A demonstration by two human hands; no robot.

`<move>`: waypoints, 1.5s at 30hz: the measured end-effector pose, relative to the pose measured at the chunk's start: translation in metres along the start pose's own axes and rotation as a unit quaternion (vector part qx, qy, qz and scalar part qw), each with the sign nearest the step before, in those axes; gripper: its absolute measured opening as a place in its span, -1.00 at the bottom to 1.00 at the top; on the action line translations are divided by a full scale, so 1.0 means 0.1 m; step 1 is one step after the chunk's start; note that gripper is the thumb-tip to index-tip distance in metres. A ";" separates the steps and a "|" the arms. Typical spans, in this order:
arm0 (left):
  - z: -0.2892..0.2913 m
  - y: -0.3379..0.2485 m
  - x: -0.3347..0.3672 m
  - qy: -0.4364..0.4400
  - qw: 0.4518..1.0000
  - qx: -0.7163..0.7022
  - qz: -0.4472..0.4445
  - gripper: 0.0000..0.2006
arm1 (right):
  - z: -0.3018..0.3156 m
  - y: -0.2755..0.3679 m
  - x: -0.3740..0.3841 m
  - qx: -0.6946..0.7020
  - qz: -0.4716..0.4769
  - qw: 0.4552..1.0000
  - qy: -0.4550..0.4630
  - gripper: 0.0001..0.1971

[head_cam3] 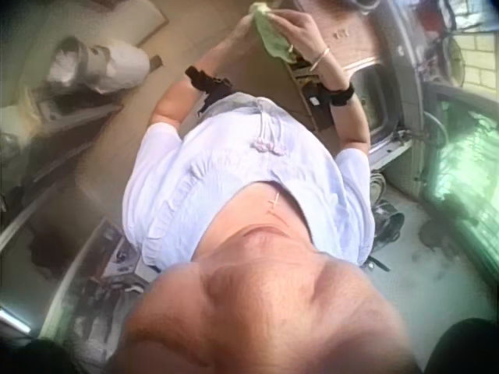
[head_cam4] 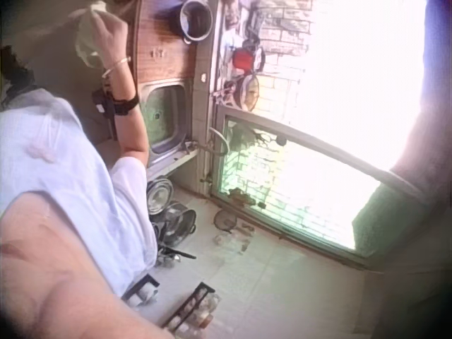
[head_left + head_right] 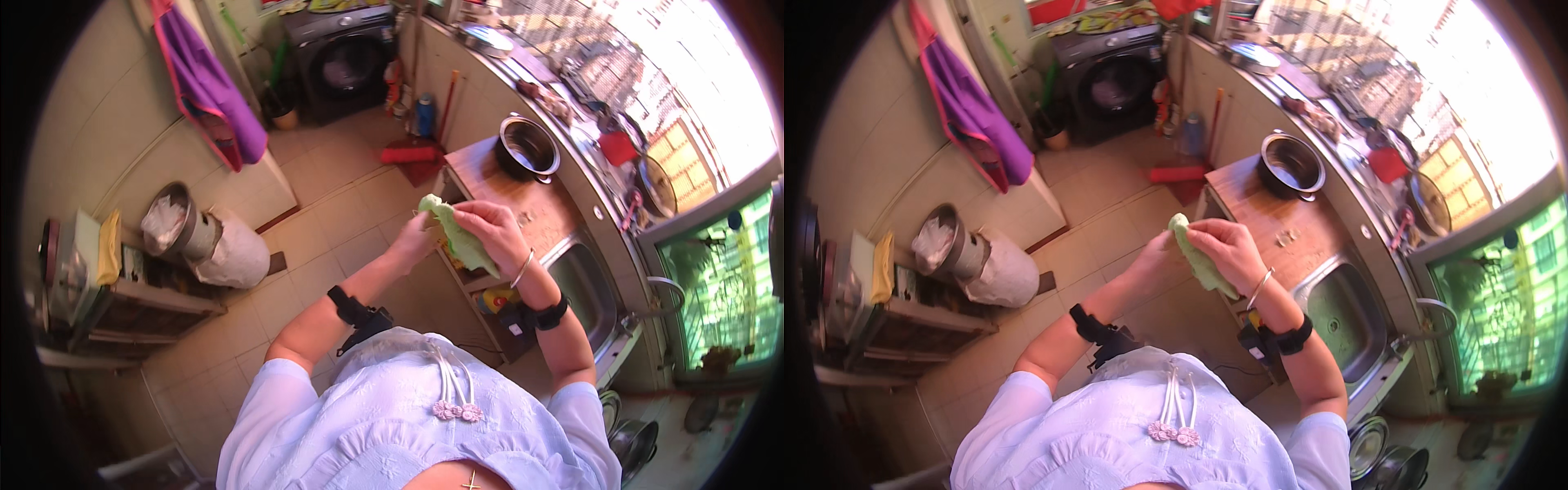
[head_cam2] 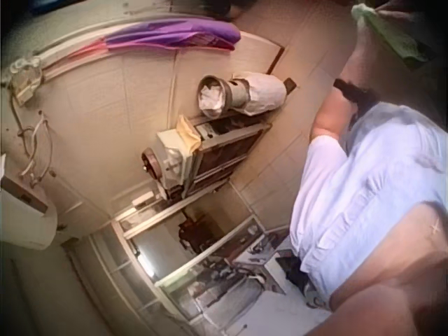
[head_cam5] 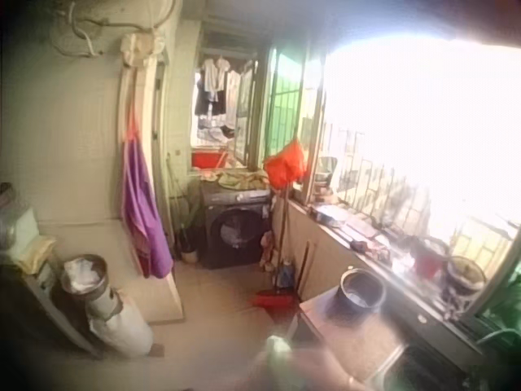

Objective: The person prepares food, handles trash, and then uses water and a scoop to clean a squat toilet.

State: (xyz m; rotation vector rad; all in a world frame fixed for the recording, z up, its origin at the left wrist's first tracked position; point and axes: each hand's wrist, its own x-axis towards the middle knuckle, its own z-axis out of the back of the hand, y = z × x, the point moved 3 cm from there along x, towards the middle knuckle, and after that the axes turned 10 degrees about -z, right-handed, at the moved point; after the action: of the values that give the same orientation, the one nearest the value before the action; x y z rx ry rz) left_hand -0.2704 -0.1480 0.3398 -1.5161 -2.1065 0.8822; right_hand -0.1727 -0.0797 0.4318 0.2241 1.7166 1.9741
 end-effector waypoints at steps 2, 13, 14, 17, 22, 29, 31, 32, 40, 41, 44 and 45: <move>-0.05 -0.38 -0.35 -0.007 0.999 0.021 0.026 -0.74 | -0.21 0.04 0.07 -0.177 0.103 0.975 -0.085 -0.74; 0.36 -0.69 -1.22 -0.026 0.998 -0.030 -0.051 -0.79 | -1.32 -0.35 0.58 0.133 0.120 0.978 -0.110 -0.56; 0.27 -0.85 -1.19 0.037 0.951 0.187 -0.242 -0.79 | -1.36 -0.33 0.59 0.131 0.121 0.978 -0.106 -0.56; 0.34 -0.80 -1.08 0.074 0.879 0.301 -0.363 -0.77 | -1.42 -0.23 0.62 0.150 0.126 0.974 -0.112 -0.54; 0.70 -0.44 -0.77 0.046 0.983 -0.136 -0.119 -0.69 | -1.30 -0.08 0.74 0.124 0.169 0.977 -0.041 -0.63; 0.52 -0.55 -0.58 -0.014 0.959 -0.236 -0.158 -0.67 | -0.98 -0.28 0.33 -0.423 0.343 0.837 -0.052 -0.55; 0.51 -0.46 -0.42 -0.069 0.971 -0.015 -0.229 -0.70 | -0.94 -0.35 0.25 -0.459 0.351 0.816 -0.027 -0.59; 0.49 -0.38 -0.36 -0.121 0.967 -0.005 -0.224 -0.71 | -0.93 -0.37 0.25 -0.451 0.382 0.806 -0.012 -0.65; 0.49 -0.23 -0.17 -0.168 0.950 0.158 -0.210 -0.81 | -0.74 -0.56 0.31 -0.402 0.399 0.824 -0.015 -0.70; 0.50 -0.25 -0.15 -0.183 0.938 0.204 -0.213 -0.79 | -0.71 -0.55 0.33 -0.401 0.398 0.825 -0.008 -0.69; 0.41 -0.24 -0.12 -0.142 0.954 0.171 -0.200 -0.72 | -0.49 -0.53 0.28 -0.334 0.333 0.881 -0.027 -0.68; 0.35 -0.22 -0.10 -0.142 0.965 0.174 -0.136 -0.64 | -0.37 -0.59 0.27 -0.230 0.280 0.931 -0.038 -0.68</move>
State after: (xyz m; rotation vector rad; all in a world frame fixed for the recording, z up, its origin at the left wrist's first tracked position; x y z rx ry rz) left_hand -0.3048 -0.1710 0.3295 -0.9431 -2.1378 1.3407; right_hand -0.1960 -0.0953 0.3625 0.6668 1.1643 2.6688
